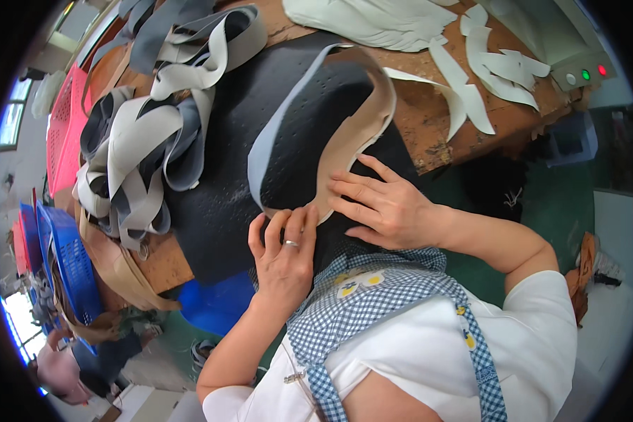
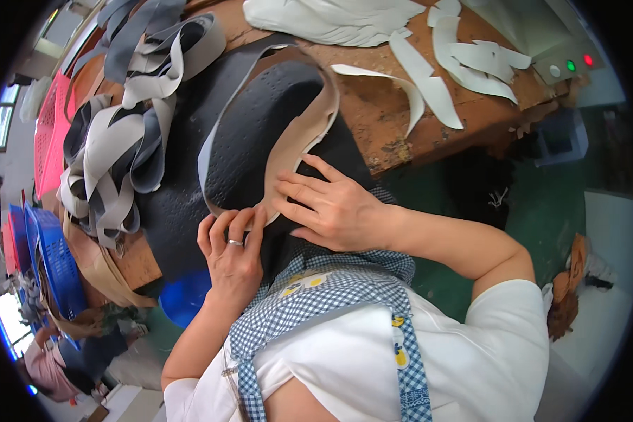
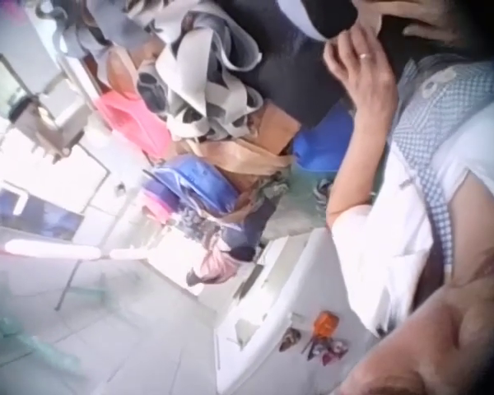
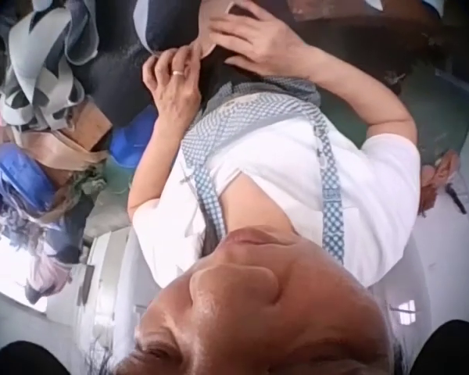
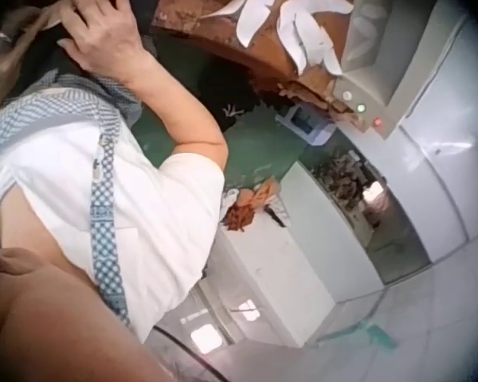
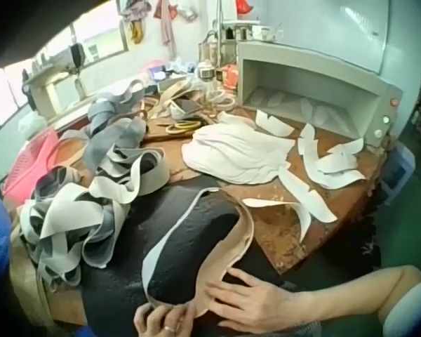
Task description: Aligning shoe upper components and feeding them into a pressing machine for bonding.
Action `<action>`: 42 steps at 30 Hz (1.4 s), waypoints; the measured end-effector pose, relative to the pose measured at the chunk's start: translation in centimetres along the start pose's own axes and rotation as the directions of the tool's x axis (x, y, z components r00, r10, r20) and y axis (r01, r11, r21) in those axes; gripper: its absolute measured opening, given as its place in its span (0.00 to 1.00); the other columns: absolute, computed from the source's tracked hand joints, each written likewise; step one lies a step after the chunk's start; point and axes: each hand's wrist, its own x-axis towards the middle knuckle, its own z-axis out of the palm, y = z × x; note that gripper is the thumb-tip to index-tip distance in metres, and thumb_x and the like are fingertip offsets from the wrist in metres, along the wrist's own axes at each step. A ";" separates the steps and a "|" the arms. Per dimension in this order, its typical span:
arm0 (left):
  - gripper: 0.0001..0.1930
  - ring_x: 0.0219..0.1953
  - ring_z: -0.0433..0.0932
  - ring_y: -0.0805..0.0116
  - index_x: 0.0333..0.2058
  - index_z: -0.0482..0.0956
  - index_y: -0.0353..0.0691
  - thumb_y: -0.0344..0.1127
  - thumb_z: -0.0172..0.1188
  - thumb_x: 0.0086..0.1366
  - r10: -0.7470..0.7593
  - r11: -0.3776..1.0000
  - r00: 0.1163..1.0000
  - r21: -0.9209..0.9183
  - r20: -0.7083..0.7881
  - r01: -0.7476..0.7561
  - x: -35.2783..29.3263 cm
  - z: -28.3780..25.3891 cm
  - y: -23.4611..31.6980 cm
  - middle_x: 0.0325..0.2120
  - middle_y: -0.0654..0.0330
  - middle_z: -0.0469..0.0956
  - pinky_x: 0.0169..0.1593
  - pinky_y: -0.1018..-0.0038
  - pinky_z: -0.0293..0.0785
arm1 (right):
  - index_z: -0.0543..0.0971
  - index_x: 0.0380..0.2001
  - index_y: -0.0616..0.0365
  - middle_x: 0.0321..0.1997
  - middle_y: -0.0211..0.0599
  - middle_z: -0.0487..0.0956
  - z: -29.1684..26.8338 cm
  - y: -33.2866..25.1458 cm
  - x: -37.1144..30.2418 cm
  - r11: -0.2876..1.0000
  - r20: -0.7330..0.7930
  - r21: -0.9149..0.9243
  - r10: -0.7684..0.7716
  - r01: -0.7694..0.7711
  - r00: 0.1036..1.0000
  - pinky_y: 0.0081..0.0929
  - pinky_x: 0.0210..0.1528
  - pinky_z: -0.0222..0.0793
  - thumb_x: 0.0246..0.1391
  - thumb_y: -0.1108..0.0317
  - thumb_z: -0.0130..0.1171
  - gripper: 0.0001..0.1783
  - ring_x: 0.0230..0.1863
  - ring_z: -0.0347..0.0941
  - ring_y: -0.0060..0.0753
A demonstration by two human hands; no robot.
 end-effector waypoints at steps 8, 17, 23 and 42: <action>0.23 0.64 0.64 0.55 0.51 0.77 0.28 0.28 0.58 0.53 0.088 0.988 0.991 0.119 0.105 -0.100 1.7 -1.4 1.1 0.51 0.52 0.72 0.69 0.45 0.46 | 0.77 0.52 0.67 0.53 0.50 0.79 -3.2 4.5 0.2 0.856 -0.296 -0.472 0.070 -0.210 0.953 0.48 0.70 0.58 0.52 0.76 0.52 0.22 0.59 0.74 0.44; 0.29 0.56 0.74 0.49 0.54 0.71 0.20 0.28 0.61 0.53 -0.003 1.000 0.989 -0.017 -0.149 0.000 10.6 0.8 4.9 0.49 0.41 0.76 0.64 0.53 0.63 | 0.79 0.50 0.64 0.36 0.41 0.80 -2.6 6.8 1.9 0.915 -0.442 -0.373 -0.031 -0.152 0.897 0.40 0.56 0.74 0.48 0.75 0.59 0.23 0.39 0.79 0.38; 0.24 0.52 0.78 0.52 0.50 0.74 0.20 0.28 0.56 0.54 0.177 0.981 0.977 0.105 -0.115 -0.165 10.8 3.9 1.6 0.47 0.41 0.78 0.55 0.66 0.73 | 0.77 0.51 0.65 0.43 0.49 0.80 -0.8 4.7 0.0 0.971 -0.434 -0.036 0.198 -0.236 0.879 0.38 0.45 0.78 0.44 0.81 0.58 0.26 0.41 0.80 0.49; 0.16 0.45 0.79 0.50 0.49 0.78 0.35 0.34 0.59 0.64 0.073 0.994 0.996 -0.072 -0.045 -0.076 6.6 1.4 0.3 0.42 0.46 0.79 0.51 0.62 0.75 | 0.82 0.38 0.53 0.34 0.33 0.80 -0.2 3.6 0.4 0.945 -0.336 -0.302 0.014 -0.122 0.942 0.36 0.36 0.76 0.42 0.69 0.68 0.15 0.37 0.79 0.39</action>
